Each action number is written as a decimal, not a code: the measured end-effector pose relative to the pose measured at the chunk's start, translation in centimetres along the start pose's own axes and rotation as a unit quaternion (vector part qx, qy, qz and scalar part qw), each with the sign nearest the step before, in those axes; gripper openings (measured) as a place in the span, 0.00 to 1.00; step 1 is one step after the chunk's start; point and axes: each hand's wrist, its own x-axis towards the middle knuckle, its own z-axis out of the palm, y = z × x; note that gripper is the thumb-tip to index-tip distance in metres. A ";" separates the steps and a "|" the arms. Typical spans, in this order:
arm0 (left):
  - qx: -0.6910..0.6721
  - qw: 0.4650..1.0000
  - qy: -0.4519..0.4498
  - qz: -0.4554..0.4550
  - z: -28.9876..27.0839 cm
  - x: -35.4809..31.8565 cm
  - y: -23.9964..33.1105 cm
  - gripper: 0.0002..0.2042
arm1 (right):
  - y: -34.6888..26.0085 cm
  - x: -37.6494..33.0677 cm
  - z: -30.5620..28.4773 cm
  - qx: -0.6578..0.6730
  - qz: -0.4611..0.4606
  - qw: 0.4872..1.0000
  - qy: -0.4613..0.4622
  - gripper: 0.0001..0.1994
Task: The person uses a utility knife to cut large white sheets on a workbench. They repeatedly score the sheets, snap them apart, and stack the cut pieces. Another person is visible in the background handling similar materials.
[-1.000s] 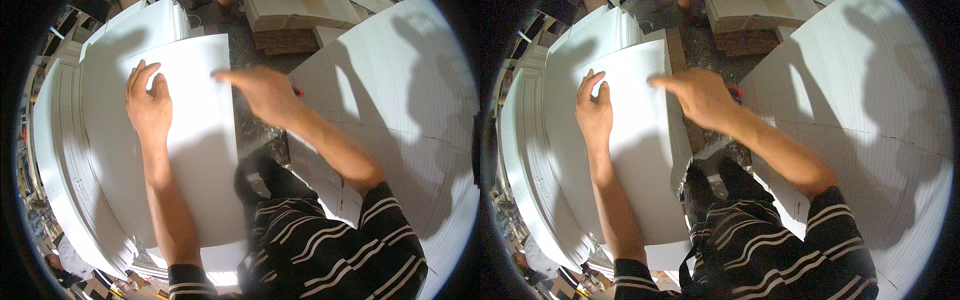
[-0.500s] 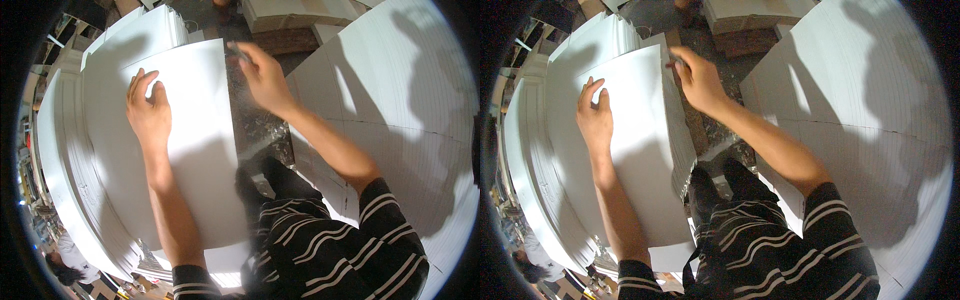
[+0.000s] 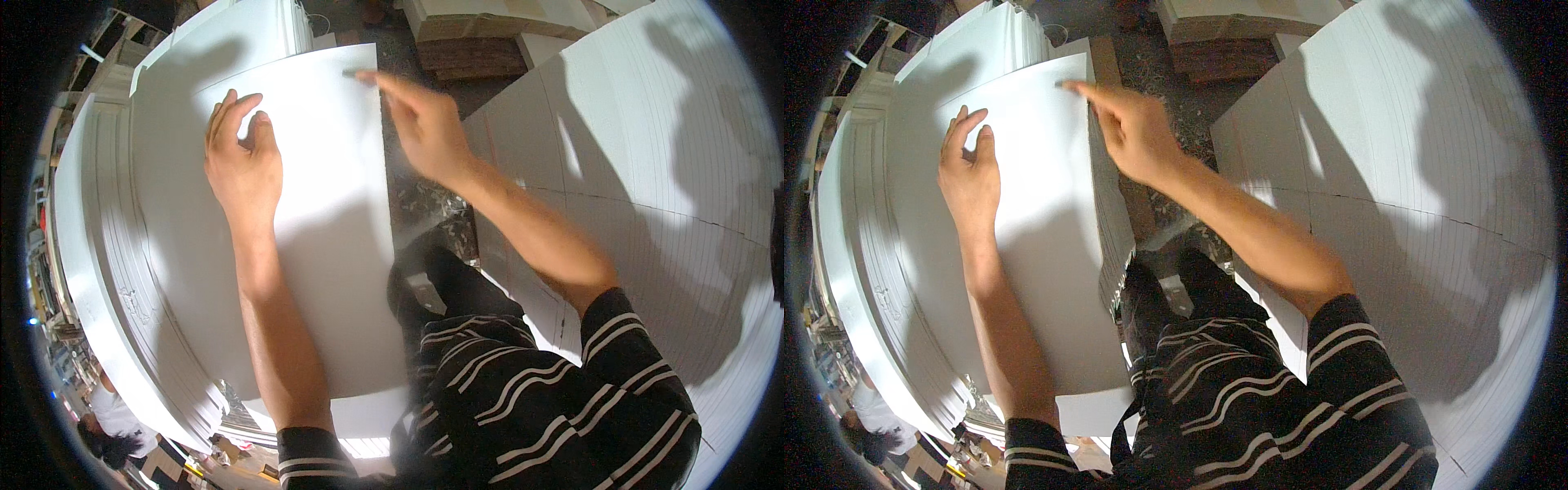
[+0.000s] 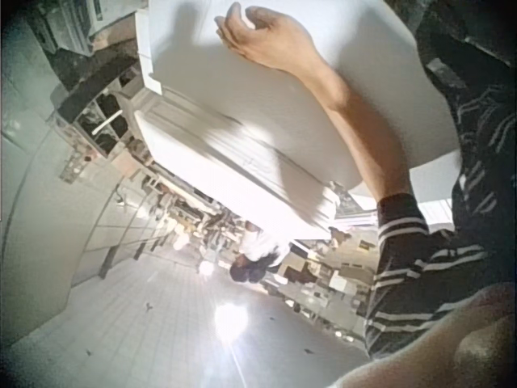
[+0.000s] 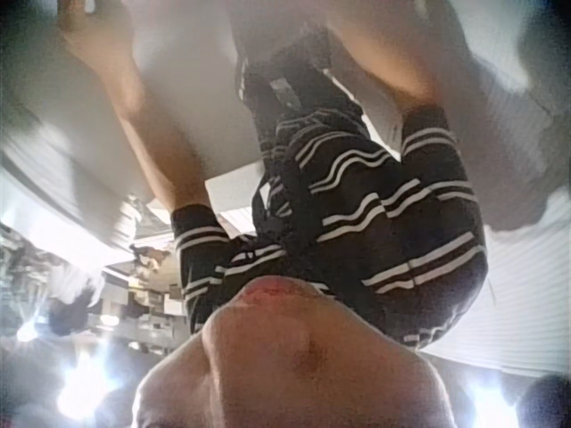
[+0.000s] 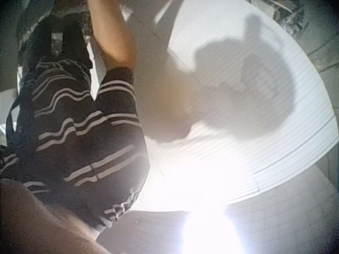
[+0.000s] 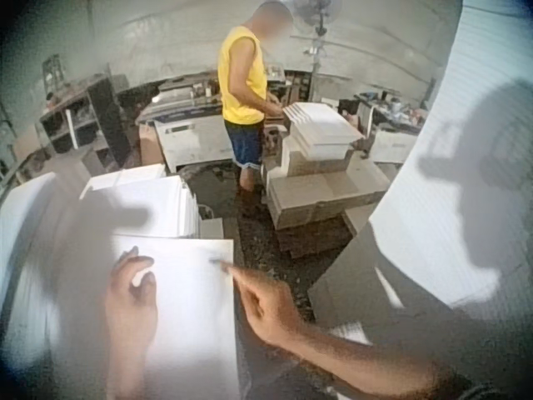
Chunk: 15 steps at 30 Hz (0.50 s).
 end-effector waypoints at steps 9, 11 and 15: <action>-0.007 1.000 0.004 -0.006 0.0 -0.1 -0.5 0.12 | -7.8 -11.0 -2.4 0.028 -0.092 0.982 -0.161 0.28; -0.010 1.000 0.001 -0.015 0.0 -0.1 -0.6 0.12 | -7.1 -9.2 -3.2 0.042 -0.091 0.983 -0.154 0.28; 0.002 1.000 0.004 0.006 -0.1 -0.2 -0.9 0.12 | -1.3 0.4 -2.4 -0.053 -0.042 0.998 0.002 0.23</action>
